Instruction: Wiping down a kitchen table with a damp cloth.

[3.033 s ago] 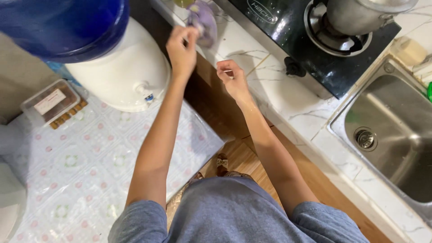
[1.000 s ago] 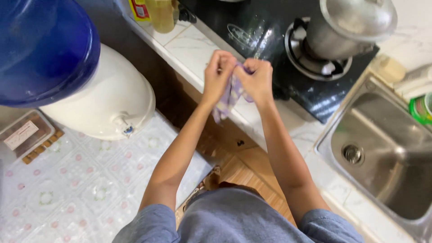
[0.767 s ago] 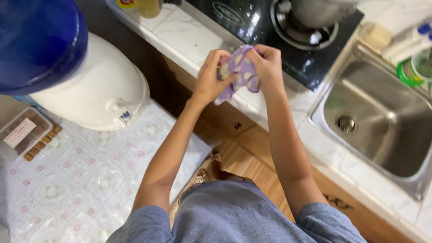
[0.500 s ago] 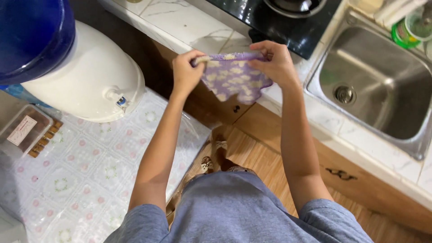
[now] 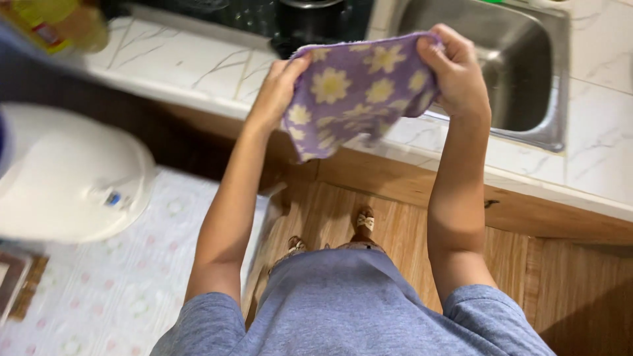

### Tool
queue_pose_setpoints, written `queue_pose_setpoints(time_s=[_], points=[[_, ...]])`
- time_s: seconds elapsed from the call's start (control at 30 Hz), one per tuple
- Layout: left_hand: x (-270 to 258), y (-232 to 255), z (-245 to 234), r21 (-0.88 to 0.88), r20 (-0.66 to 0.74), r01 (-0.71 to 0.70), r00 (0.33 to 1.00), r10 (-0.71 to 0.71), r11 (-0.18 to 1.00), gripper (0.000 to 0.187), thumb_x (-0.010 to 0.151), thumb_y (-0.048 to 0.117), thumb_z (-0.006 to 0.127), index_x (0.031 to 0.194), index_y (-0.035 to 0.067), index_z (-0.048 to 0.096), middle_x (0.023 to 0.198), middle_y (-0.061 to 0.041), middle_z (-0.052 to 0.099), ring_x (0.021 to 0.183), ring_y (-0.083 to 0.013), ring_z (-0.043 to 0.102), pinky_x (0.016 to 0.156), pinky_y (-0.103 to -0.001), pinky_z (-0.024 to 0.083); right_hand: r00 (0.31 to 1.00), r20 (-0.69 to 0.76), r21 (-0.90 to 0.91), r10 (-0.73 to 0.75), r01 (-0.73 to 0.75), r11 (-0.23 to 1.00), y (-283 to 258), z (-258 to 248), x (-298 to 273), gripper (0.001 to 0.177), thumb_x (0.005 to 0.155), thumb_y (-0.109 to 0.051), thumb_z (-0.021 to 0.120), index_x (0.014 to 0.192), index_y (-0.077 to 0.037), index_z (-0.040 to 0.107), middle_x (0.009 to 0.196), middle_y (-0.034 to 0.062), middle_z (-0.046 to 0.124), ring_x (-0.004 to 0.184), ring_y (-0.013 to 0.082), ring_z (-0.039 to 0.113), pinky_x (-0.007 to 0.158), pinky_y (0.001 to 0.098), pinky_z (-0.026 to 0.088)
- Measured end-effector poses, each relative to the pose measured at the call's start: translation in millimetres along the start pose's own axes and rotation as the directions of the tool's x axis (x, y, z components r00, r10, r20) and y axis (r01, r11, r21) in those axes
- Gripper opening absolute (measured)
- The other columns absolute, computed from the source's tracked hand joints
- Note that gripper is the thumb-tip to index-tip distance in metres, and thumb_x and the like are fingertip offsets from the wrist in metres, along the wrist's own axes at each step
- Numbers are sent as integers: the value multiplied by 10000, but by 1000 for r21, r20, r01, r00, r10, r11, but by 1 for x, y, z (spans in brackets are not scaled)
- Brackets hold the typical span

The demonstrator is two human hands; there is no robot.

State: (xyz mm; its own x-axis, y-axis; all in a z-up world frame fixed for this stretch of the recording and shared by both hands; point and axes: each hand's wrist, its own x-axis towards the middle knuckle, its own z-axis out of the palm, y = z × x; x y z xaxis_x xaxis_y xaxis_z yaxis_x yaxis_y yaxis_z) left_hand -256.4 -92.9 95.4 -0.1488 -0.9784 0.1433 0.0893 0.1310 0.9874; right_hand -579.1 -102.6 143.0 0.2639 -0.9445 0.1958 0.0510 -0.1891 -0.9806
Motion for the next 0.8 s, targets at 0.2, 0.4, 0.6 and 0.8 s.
queue_pose_setpoints(time_s=[0.2,0.4,0.6,0.8], points=[[102,-3,132,-261,129,67,991,-34,963,488,1037,455,520,1192,17,669,1092,-75,730,1017,-173,708,895,-351,569,947,-233,243,-220,276,930,-2,-130,18,140,1109,-119,725,1030,-9,687,960,59,727,810,123,662,676,256,534],[212,-34,254,-749,370,225,922,112,623,448,1032,410,503,1299,72,626,1237,-86,719,1179,-259,670,1074,-431,517,921,-295,363,-253,353,862,39,-269,73,78,1043,72,697,1073,1,683,994,57,700,909,144,680,860,310,579],[295,-130,323,-832,282,265,959,-40,487,396,1004,349,588,1234,37,667,1180,-137,738,1131,-304,680,1044,-467,524,894,-397,13,-207,231,973,161,-371,176,351,898,74,722,1247,43,702,1166,106,753,1068,201,709,946,303,574],[348,-196,340,-752,181,329,936,-301,571,366,946,300,650,1197,34,669,1150,-145,741,1079,-301,695,1012,-453,535,881,-395,-214,-259,185,959,228,-410,276,464,870,42,720,1326,3,643,1318,110,686,1142,253,674,907,358,568]])
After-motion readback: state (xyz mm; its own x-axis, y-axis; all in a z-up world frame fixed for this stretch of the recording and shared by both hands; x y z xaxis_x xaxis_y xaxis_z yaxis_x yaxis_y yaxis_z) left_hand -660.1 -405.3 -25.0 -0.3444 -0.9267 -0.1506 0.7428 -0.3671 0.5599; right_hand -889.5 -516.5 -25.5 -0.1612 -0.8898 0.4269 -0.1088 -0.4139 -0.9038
